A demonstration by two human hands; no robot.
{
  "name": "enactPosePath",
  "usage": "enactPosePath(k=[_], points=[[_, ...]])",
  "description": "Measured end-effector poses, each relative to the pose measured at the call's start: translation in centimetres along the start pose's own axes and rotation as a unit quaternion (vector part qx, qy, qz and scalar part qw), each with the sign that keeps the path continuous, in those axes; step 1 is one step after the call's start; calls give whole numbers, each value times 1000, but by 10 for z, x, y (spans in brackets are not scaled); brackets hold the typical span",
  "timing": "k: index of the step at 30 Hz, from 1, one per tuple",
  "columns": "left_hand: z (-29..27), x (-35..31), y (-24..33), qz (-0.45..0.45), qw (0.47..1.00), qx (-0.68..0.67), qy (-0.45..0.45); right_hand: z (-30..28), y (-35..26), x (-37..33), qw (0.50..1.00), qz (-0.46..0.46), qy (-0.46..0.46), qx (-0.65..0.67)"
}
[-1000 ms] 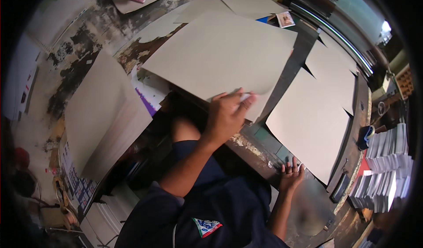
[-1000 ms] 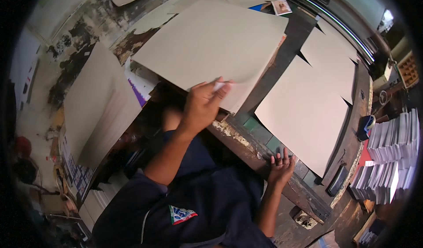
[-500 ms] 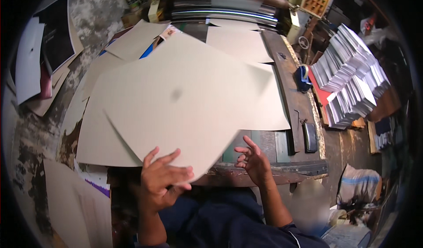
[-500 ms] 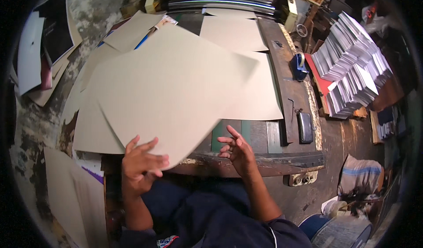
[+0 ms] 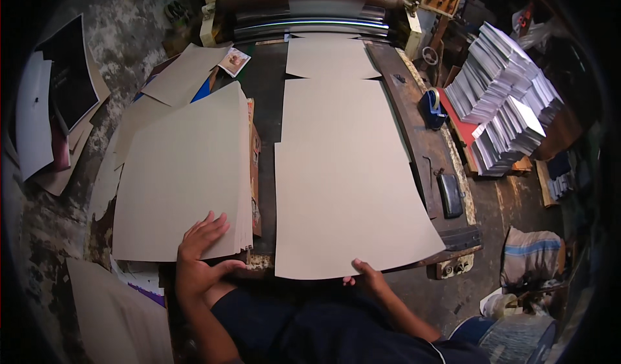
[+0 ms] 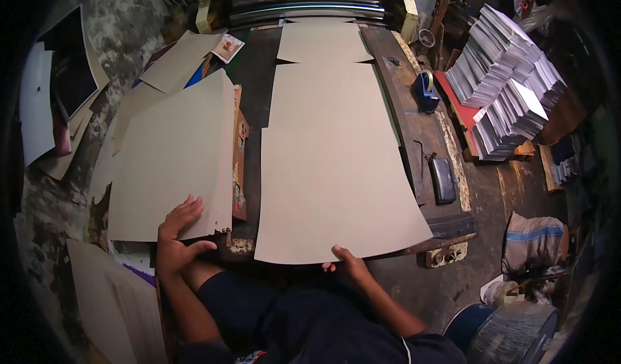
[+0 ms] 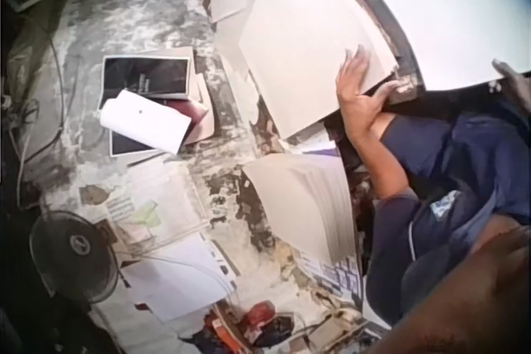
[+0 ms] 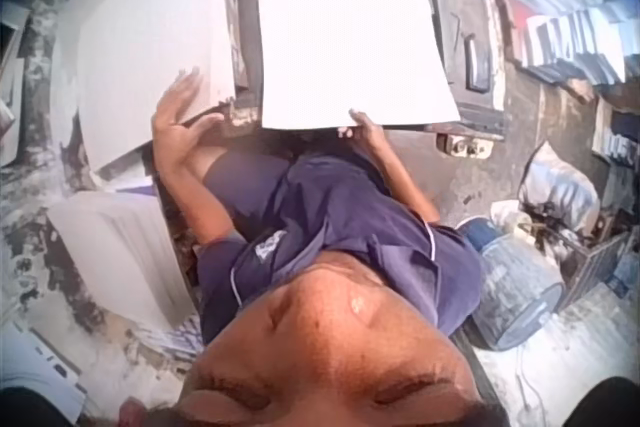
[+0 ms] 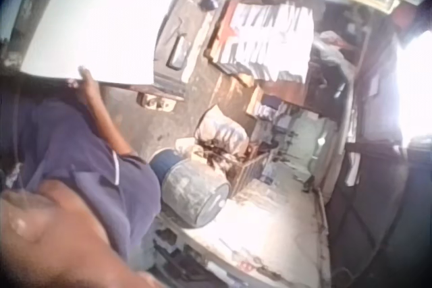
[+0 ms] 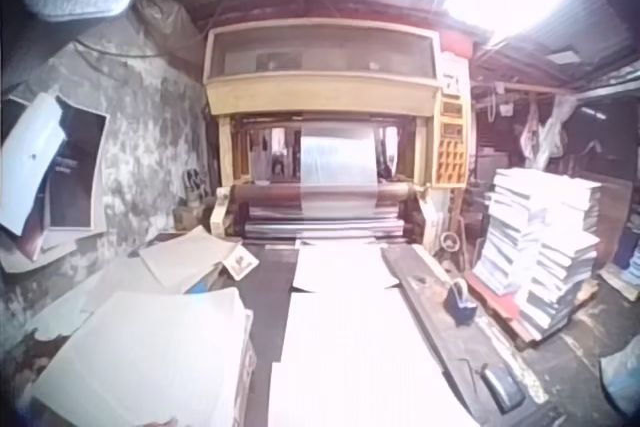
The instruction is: The person picks up large sheets of paper from a stack and feeds them one by one into the rollers of a laminating machine.
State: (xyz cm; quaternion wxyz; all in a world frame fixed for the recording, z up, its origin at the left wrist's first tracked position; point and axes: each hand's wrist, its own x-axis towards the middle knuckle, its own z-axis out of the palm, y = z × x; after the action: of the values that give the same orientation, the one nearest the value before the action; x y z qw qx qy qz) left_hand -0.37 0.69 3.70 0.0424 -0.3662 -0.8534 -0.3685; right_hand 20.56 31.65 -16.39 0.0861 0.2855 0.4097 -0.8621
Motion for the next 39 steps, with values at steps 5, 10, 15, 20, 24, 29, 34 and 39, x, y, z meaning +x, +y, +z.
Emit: enactPosePath(k=[5, 10, 15, 20, 24, 29, 34, 39], points=[[2, -6, -13, -47, 997, -50, 19, 2, 16, -28, 999, -4, 16, -32], [0, -5, -12, -76, 994, -81, 3, 5, 18, -37, 1000, 4, 20, -13], [-1, -3, -13, -98, 984, -146, 5, 14, 6, -19, 997, 6, 21, 67], [7, -9, -14, -120, 976, -174, 45, 22, -15, 11, 994, -10, 24, 108], [19, -9, -1, -164, 970, -141, 113, 22, -30, 30, 990, -31, 38, 130], [34, -10, 11, -169, 976, 15, 139, 23, -29, 54, 986, -93, 44, 134], [31, -14, 18, -172, 976, 3, 133, 29, -26, 57, 970, -168, 114, 133], [23, -18, 7, -304, 868, -286, 270, 34, -29, 49, 958, -191, 148, 154]])
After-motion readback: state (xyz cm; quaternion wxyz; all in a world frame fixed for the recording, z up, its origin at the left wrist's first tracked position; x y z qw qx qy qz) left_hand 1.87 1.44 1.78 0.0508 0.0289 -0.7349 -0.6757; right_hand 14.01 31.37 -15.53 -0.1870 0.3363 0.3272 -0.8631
